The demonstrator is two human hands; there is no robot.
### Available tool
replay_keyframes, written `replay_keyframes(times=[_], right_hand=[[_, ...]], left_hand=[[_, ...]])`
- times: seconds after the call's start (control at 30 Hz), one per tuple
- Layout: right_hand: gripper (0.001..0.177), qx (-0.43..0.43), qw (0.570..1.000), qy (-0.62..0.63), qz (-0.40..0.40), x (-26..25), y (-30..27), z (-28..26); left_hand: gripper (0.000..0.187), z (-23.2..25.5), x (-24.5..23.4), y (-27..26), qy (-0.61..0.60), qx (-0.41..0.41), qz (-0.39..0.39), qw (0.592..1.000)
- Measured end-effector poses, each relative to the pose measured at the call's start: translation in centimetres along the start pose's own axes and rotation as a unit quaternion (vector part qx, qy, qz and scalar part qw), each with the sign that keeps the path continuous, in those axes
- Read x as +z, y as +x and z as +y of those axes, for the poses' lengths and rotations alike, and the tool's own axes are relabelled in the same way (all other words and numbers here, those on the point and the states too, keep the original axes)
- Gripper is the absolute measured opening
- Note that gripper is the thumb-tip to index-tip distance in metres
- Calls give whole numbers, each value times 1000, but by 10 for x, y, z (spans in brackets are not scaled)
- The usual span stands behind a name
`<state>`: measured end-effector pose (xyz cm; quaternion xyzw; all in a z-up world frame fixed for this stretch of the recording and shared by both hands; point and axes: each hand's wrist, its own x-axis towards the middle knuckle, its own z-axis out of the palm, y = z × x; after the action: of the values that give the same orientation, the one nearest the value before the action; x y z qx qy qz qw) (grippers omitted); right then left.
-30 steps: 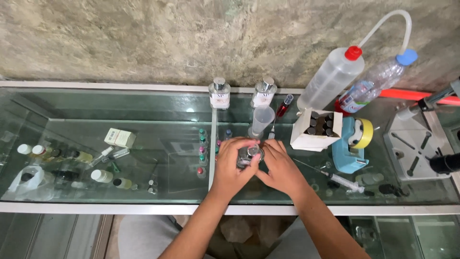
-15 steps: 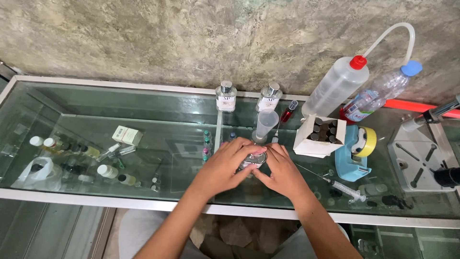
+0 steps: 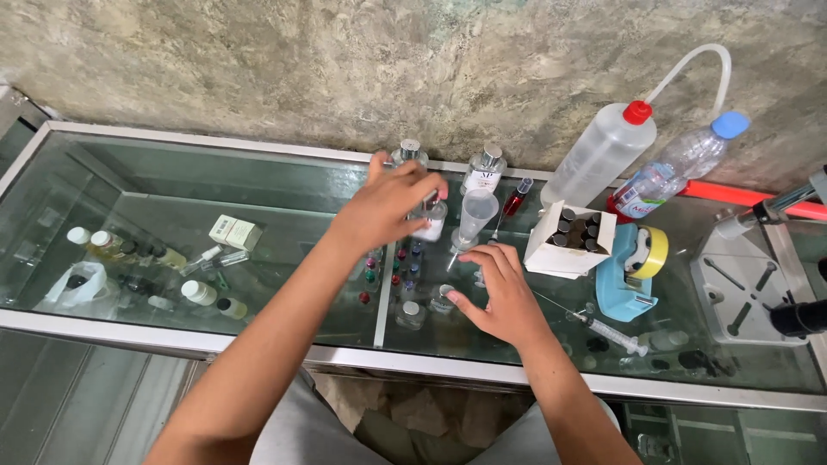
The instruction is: Refilling a small perfume bottle using a syringe to transfer liquid from a larger container.
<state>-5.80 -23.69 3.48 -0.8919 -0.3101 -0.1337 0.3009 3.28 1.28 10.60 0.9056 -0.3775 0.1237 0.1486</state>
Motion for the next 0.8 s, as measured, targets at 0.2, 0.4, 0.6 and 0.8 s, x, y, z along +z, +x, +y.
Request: replay_keyframes(times=[0.2, 0.4, 0.6, 0.8], right_hand=[[47, 14, 1000, 5, 5, 1, -1, 1], [17, -28, 994, -35, 95, 8, -3, 9], [6, 6, 986, -50, 159, 9, -9, 15], [24, 22, 987, -112, 115, 2, -6, -1]], left_hand=[[61, -23, 18, 36, 86, -3, 14, 996], [70, -31, 28, 75, 128, -30, -25, 991], [70, -45, 46, 92, 134, -35, 2, 990], [88, -18, 12, 69, 71, -36, 62, 995]])
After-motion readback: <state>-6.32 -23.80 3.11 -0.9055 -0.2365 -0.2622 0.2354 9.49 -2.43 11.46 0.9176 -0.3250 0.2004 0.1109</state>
